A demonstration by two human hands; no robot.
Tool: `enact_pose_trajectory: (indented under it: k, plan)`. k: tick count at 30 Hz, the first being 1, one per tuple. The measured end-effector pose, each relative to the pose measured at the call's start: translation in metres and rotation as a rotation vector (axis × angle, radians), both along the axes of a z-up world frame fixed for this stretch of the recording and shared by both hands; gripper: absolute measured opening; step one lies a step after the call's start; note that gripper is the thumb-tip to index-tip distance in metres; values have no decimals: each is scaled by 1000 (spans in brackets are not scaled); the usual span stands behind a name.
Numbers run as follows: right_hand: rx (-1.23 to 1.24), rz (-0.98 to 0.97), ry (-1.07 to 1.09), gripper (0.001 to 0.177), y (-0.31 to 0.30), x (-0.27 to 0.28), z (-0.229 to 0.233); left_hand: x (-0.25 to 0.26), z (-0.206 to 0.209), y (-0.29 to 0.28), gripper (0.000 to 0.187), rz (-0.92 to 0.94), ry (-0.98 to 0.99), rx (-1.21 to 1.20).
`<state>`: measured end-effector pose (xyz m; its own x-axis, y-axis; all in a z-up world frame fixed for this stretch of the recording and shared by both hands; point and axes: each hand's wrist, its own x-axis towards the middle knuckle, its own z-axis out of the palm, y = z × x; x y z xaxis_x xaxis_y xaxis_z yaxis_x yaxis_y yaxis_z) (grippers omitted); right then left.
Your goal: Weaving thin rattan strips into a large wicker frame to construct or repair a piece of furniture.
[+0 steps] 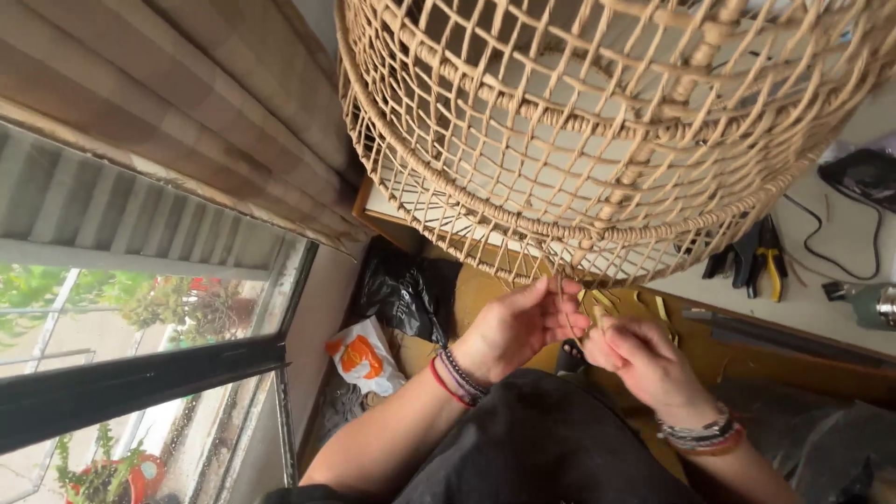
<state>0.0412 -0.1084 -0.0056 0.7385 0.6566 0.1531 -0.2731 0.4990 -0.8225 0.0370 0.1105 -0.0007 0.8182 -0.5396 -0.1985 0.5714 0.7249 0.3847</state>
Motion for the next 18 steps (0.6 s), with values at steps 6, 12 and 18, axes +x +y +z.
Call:
enact_pose_trajectory:
  k: [6,12,18]
  plan:
    - [-1259,59,-232,40,-36,-23,-35,-2,32,16,33,193,-251,84]
    - [-721,-33,67,23,-49,-44,-38,-9,61,56,38,-38,-538,451]
    - [-491,-318,421,19,39,-19,24,-20,46,53,24,-531,-799,680]
